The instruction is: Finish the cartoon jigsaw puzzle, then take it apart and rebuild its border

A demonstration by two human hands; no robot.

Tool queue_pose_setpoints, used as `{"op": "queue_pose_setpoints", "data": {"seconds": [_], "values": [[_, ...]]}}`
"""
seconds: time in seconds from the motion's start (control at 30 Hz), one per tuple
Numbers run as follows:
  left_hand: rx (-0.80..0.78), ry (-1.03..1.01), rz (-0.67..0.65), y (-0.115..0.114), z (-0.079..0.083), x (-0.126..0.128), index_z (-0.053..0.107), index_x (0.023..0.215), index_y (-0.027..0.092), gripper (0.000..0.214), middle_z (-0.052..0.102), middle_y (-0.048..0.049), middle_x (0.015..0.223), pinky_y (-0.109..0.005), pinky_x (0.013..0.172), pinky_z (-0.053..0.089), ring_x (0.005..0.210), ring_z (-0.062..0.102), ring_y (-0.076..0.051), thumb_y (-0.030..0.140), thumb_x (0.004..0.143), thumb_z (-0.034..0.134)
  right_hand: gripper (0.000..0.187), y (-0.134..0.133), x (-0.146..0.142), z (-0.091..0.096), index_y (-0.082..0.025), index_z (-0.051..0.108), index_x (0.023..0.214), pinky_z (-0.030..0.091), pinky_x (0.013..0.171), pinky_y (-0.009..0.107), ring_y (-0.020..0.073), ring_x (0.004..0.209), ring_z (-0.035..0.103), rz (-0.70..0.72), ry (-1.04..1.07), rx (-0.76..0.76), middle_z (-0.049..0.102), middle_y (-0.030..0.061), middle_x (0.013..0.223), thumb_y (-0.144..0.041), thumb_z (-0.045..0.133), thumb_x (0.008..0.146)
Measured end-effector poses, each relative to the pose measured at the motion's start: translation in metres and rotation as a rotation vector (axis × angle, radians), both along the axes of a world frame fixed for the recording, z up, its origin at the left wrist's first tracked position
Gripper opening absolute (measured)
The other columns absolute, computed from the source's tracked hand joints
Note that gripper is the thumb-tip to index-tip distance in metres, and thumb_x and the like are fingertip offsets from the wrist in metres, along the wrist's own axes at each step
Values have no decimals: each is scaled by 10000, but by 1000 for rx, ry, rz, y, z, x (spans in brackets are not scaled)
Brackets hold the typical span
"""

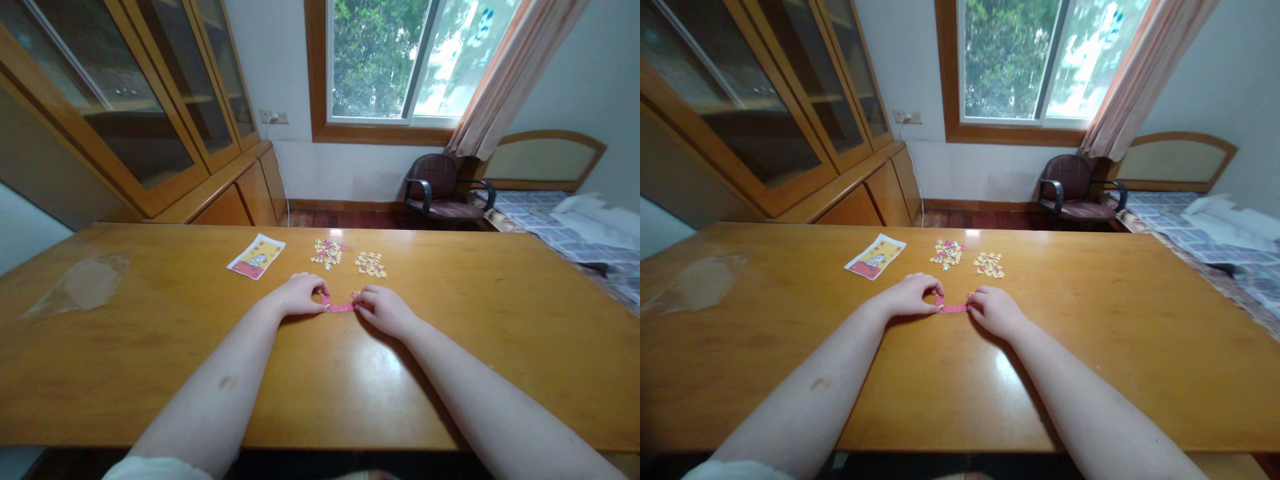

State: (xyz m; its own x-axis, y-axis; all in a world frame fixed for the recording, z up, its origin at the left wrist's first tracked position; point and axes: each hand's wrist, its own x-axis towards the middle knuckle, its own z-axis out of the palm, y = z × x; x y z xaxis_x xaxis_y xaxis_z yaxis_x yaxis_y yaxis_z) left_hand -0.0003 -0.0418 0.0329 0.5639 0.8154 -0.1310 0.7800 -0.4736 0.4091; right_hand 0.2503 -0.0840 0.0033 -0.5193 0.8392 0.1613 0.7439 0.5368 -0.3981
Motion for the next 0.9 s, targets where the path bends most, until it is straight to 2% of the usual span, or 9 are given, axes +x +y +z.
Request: {"op": "queue_pose_setpoints", "data": {"seconds": [0.4, 0.63, 0.9], "values": [[4, -9, 9, -1, 2, 0, 680, 906, 245, 286, 667, -18, 902, -289, 787, 424, 885, 584, -209, 419, 680, 680, 186, -2, -4, 2, -207, 745, 932, 475, 773, 266, 168, 828, 638, -2, -32, -11, 678, 63, 920, -260, 569, 898], [5, -14, 6, -1, 2, 0, 684, 908, 247, 280, 671, -15, 903, -291, 788, 423, 888, 590, -210, 412, 682, 680, 203, -1, -4, 1, -196, 730, 966, 474, 766, 268, 170, 822, 635, -53, 17, 6, 677, 62, 912, -289, 559, 907], [9, -17, 7, -1, 1, 0, 680, 901, 250, 279, 671, -12, 900, -289, 784, 420, 885, 587, -208, 419, 680, 678, 183, -2, -10, 1, -206, 739, 925, 460, 748, 257, 163, 809, 632, -27, -27, 1, 677, 56, 898, -261, 565, 902]]}}
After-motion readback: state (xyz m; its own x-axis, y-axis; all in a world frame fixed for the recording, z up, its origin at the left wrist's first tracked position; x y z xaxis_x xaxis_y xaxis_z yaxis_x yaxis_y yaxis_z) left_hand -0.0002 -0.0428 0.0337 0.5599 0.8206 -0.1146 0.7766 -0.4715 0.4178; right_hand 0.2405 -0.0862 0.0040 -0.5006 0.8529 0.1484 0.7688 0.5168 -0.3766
